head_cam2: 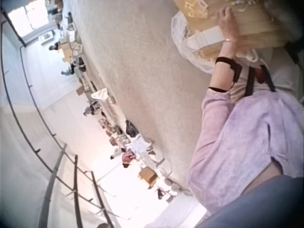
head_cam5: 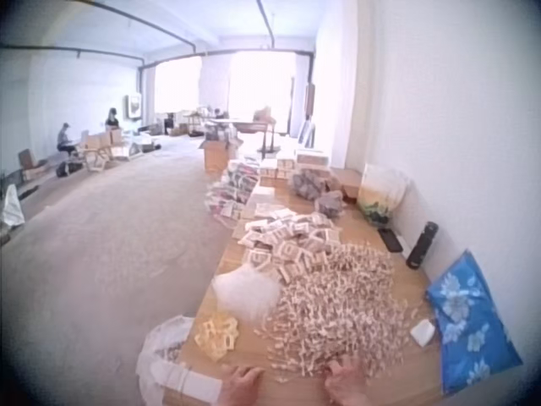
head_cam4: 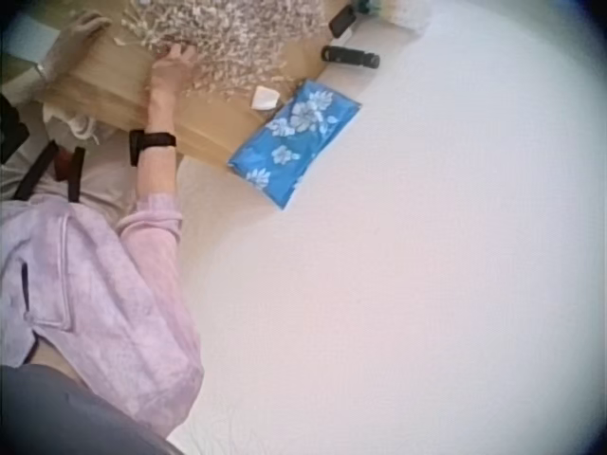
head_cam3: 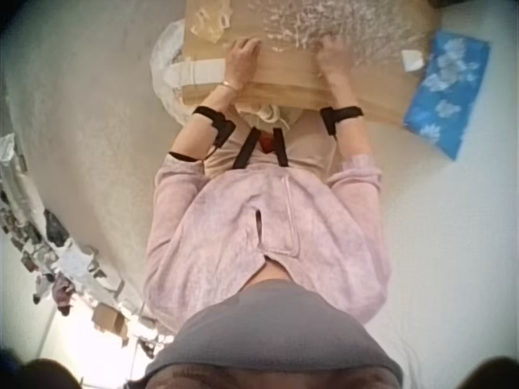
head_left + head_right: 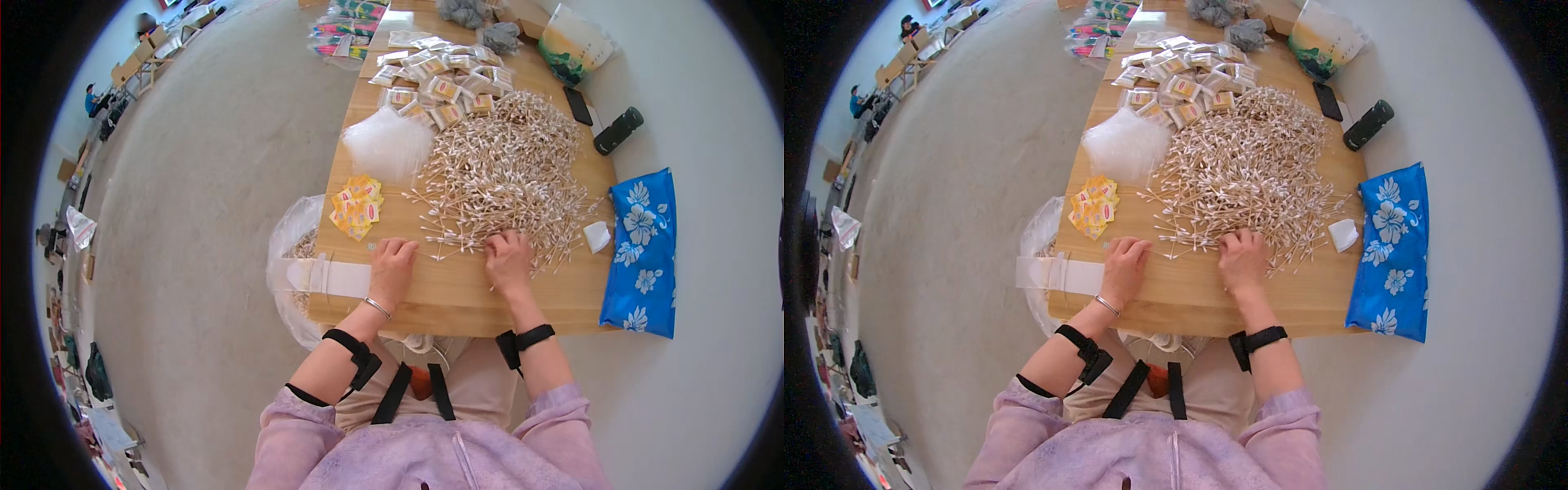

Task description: Manually organizing and packing small items into plastic bags at a production facility.

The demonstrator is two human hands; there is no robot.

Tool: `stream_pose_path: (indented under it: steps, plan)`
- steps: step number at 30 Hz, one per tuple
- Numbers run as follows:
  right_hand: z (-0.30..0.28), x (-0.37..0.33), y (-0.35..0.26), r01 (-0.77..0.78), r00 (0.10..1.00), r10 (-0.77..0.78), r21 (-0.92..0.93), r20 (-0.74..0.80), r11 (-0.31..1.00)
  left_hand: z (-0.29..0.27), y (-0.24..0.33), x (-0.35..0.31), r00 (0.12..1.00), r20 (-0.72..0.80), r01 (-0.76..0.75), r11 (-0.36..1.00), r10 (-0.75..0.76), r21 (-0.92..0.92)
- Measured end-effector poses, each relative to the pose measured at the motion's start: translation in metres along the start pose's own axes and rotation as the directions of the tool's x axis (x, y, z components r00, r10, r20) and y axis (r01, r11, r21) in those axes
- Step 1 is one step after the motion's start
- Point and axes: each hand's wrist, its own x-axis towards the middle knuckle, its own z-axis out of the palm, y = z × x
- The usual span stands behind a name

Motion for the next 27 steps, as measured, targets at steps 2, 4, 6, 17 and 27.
stream_pose_path:
  steps: [2,4,6,17,27]
  plan:
    - [0.000,-0.005,-0.010,0.124,0.992,-0.123,0.048,-0.035,0.991,0.002,-0.001,0.001,0.998,0.050,-0.029,1.000,0.029,-0.001]
    - [0.004,-0.009,-0.023,0.118,0.992,-0.116,0.037,-0.042,0.992,0.003,0.004,0.004,0.996,0.072,-0.044,0.999,0.045,-0.004]
    - [0.007,-0.010,-0.038,0.111,0.993,-0.109,0.032,-0.048,0.993,0.005,0.003,0.005,0.994,0.095,-0.059,0.998,0.059,-0.003]
    - [0.010,-0.011,0.003,0.136,0.990,-0.128,0.152,-0.061,0.979,0.002,0.016,0.043,0.911,0.284,-0.336,0.938,0.300,0.087]
    - [-0.018,-0.038,-0.050,-0.007,1.000,0.007,-0.006,-0.007,1.000,0.009,-0.001,0.029,0.919,0.245,-0.348,0.928,0.310,0.132]
